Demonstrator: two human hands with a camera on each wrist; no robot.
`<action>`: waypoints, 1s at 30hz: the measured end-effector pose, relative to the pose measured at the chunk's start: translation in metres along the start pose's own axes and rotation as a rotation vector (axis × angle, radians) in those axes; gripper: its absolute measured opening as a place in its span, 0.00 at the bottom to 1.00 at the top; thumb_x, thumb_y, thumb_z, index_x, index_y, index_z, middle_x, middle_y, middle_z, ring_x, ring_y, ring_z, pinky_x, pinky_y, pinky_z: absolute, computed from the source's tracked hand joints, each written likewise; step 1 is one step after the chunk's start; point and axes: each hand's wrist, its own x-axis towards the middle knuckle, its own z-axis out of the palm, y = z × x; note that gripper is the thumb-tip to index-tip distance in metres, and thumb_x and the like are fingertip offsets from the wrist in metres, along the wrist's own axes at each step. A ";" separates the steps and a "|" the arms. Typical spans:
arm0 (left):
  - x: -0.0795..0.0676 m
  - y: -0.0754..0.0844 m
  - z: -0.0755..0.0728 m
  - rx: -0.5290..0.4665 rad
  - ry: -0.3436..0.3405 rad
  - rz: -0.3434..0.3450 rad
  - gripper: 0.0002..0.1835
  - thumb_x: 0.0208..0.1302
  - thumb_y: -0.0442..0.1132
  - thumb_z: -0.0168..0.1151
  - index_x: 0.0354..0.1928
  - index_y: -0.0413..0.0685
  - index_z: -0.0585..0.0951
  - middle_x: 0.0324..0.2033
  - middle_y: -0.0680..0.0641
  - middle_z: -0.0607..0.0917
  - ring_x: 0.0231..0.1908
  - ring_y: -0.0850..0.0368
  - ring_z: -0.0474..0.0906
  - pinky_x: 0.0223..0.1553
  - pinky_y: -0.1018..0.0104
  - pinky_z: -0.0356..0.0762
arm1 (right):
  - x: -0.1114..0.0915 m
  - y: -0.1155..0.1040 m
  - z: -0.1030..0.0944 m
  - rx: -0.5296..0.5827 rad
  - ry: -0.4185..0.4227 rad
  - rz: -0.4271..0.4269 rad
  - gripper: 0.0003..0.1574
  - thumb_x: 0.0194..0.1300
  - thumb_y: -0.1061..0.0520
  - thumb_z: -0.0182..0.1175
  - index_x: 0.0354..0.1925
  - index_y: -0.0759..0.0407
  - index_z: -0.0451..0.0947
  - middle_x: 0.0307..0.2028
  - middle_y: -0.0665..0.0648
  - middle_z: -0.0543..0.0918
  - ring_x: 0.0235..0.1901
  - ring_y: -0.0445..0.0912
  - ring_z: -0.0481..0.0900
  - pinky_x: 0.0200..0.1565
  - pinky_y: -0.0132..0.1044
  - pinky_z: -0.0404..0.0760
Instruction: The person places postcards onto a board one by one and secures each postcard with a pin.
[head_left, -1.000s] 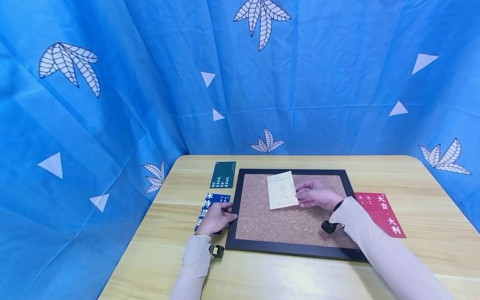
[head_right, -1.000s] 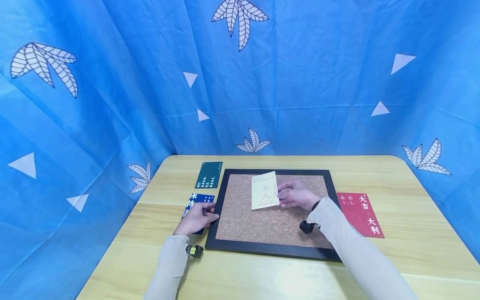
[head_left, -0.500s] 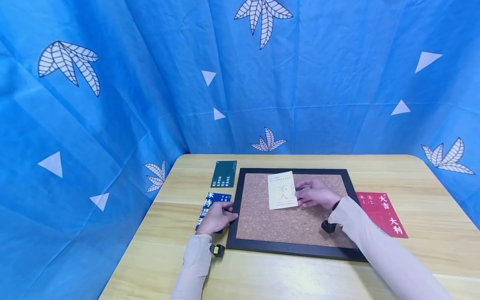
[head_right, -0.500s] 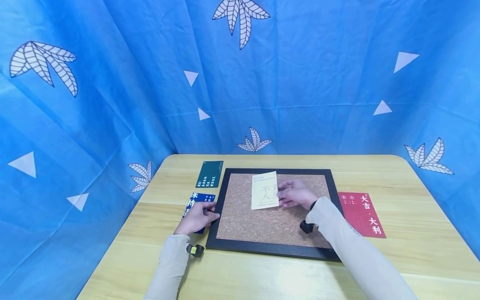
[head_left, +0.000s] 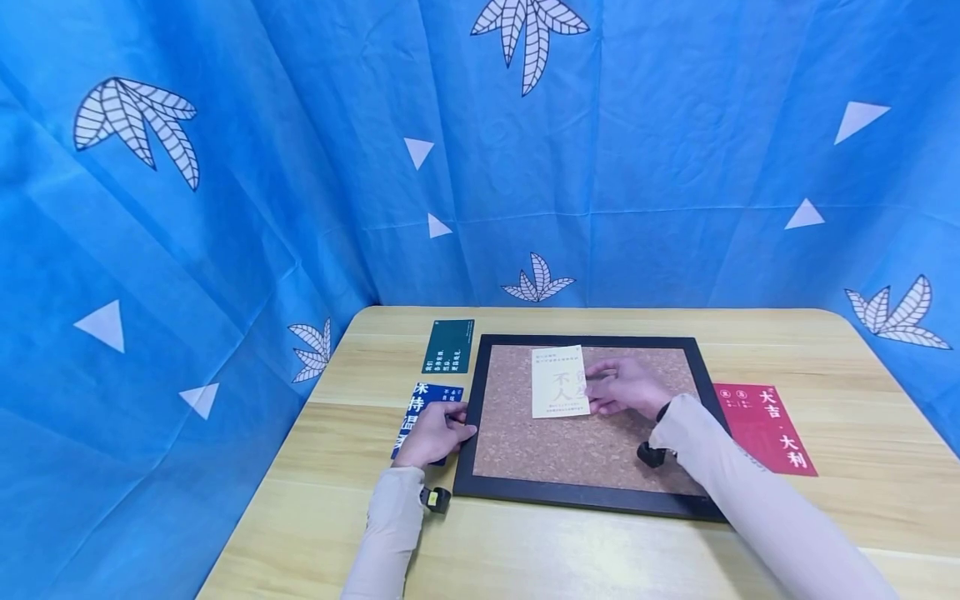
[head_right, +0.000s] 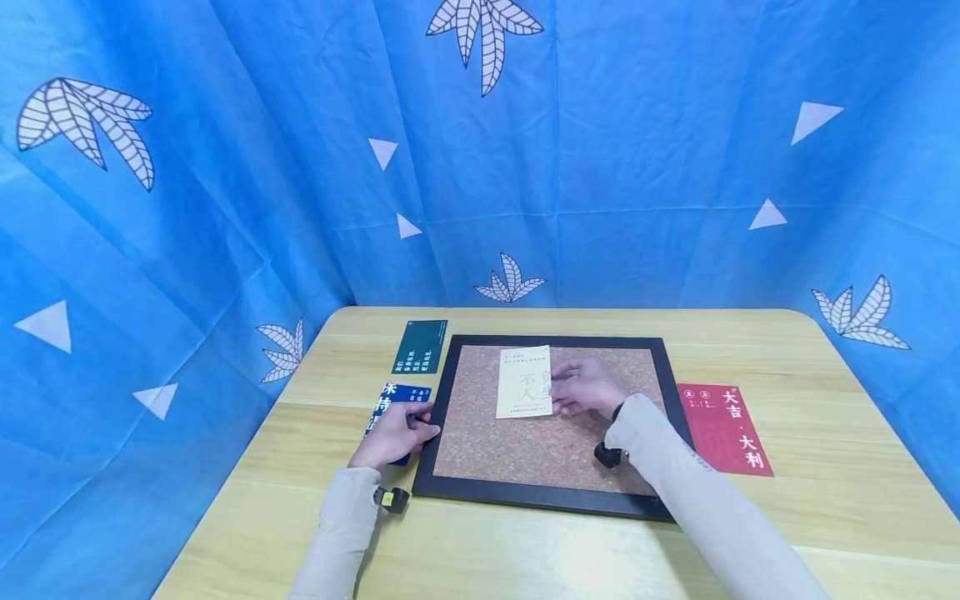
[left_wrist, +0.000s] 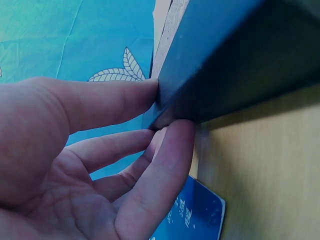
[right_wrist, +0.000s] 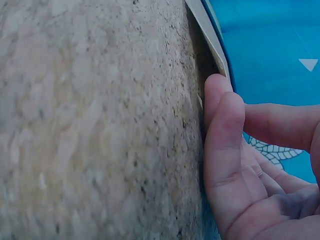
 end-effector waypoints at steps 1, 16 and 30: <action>0.000 0.000 0.000 0.000 0.000 0.000 0.28 0.69 0.36 0.68 0.69 0.40 0.76 0.48 0.44 0.83 0.36 0.58 0.81 0.36 0.65 0.85 | 0.001 0.000 0.001 0.001 -0.001 0.000 0.32 0.69 0.64 0.64 0.67 0.72 0.68 0.31 0.59 0.90 0.26 0.43 0.88 0.31 0.33 0.87; -0.001 0.002 -0.001 0.003 0.003 -0.014 0.28 0.69 0.36 0.68 0.69 0.41 0.76 0.47 0.45 0.83 0.36 0.57 0.82 0.37 0.65 0.86 | 0.008 -0.007 0.022 0.020 -0.025 -0.013 0.31 0.68 0.68 0.63 0.66 0.76 0.67 0.28 0.59 0.88 0.24 0.42 0.86 0.30 0.32 0.86; 0.001 0.003 0.002 0.006 0.008 -0.023 0.28 0.68 0.36 0.68 0.69 0.41 0.76 0.47 0.45 0.83 0.36 0.57 0.81 0.37 0.65 0.86 | 0.015 -0.011 0.033 0.053 -0.031 -0.031 0.30 0.66 0.71 0.64 0.63 0.79 0.68 0.30 0.62 0.89 0.24 0.43 0.87 0.32 0.34 0.88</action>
